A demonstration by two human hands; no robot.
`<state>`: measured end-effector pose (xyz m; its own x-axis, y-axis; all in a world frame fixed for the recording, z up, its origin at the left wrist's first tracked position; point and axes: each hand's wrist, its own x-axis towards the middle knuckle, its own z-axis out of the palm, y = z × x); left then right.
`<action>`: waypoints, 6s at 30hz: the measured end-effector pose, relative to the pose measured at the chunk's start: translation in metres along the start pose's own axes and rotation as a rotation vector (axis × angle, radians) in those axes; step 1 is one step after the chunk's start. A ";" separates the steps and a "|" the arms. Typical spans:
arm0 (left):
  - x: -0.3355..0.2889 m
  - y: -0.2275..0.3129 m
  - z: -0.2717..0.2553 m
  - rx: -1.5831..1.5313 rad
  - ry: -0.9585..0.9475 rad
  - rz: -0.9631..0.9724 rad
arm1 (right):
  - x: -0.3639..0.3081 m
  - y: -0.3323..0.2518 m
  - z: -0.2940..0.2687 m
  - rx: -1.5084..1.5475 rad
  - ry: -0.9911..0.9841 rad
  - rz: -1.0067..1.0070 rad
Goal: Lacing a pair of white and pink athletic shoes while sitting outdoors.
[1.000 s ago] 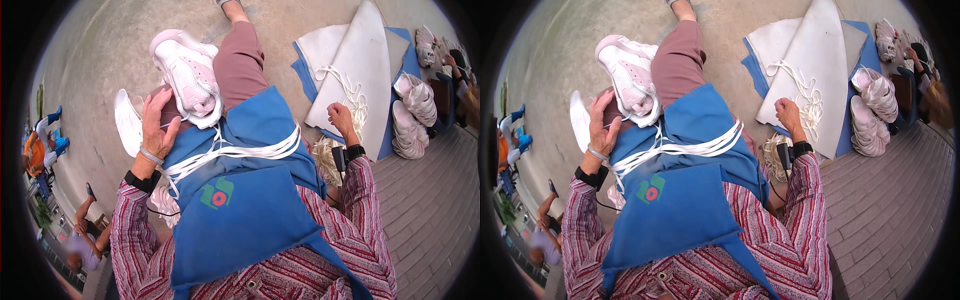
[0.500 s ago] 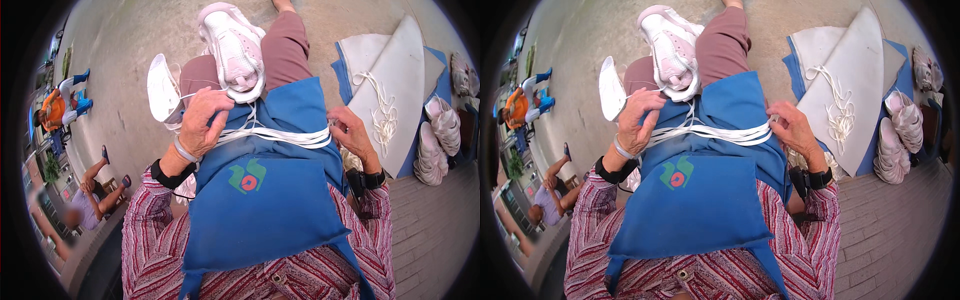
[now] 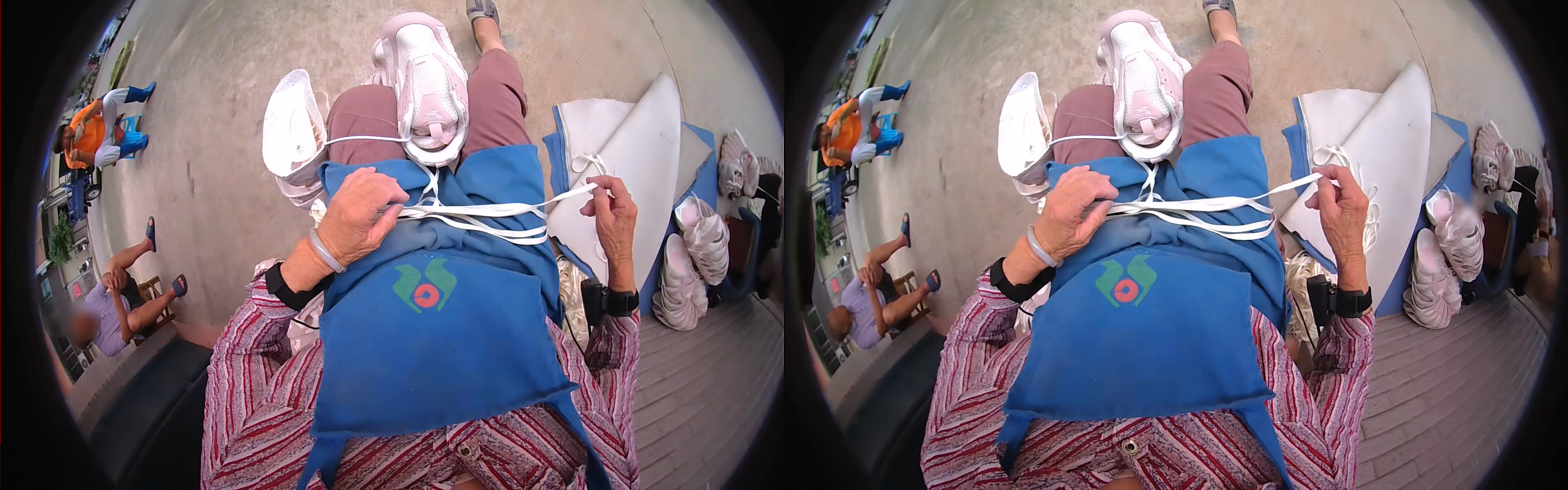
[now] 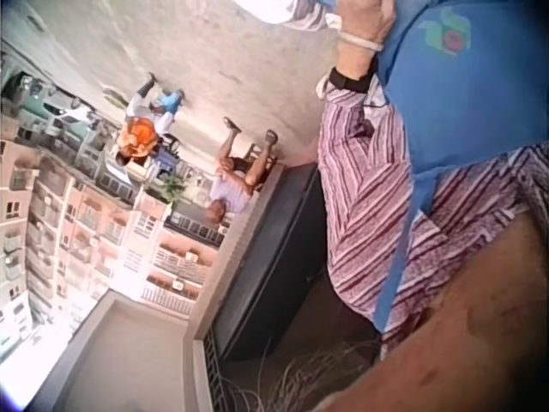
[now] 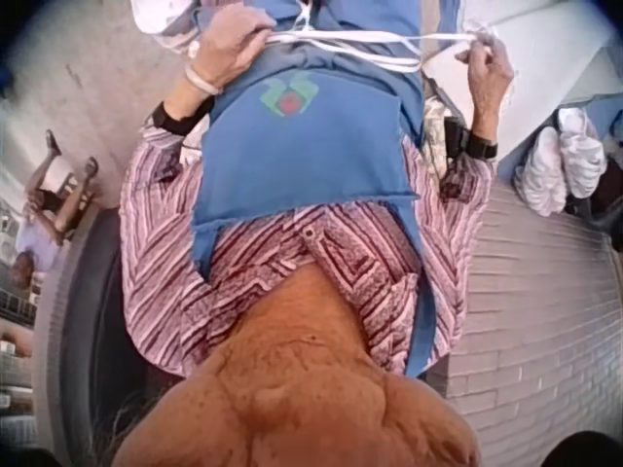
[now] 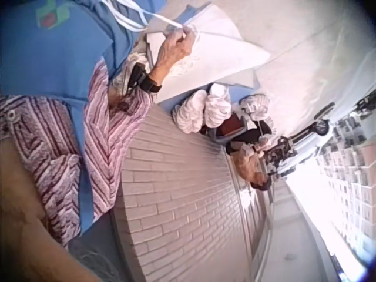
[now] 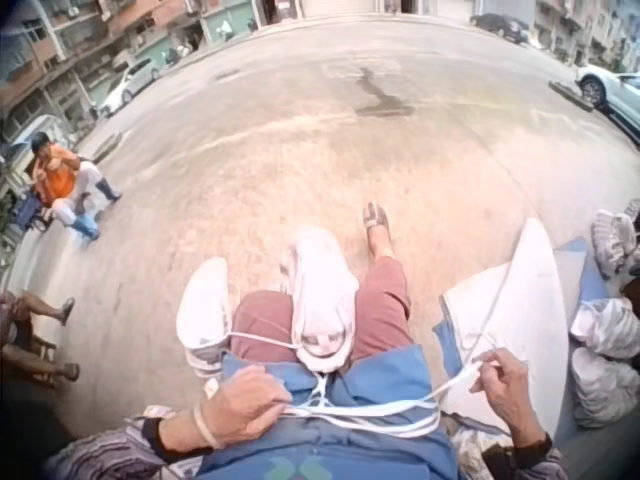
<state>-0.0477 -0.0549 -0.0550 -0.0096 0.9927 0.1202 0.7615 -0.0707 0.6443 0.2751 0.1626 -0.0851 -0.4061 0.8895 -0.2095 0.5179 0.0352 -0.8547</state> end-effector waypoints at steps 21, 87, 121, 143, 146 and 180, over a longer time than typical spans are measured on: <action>0.061 0.031 0.014 -0.189 -0.116 0.202 | 0.077 -0.117 -0.101 0.047 0.713 -0.625; -0.018 -0.036 -0.031 -0.092 0.256 -0.560 | 0.074 -0.092 0.148 -0.556 -0.390 -0.548; 0.034 -0.049 -0.067 -0.663 0.503 -0.575 | 0.087 -0.087 0.092 -0.267 -0.381 -0.609; 0.121 -0.074 -0.023 -0.293 -0.013 -0.614 | 0.147 -0.139 0.154 -0.263 -0.270 -0.721; 0.126 -0.077 -0.019 -0.337 0.051 -0.567 | 0.147 -0.136 0.159 -0.276 -0.258 -0.797; 0.139 -0.091 -0.002 -0.235 0.183 -0.310 | 0.140 -0.140 0.171 -0.306 -0.304 -0.615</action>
<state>-0.1198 0.0897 -0.0957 -0.3456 0.9383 0.0116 0.5362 0.1873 0.8231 0.0176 0.2044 -0.0760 -0.8568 0.5053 0.1030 0.2989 0.6495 -0.6992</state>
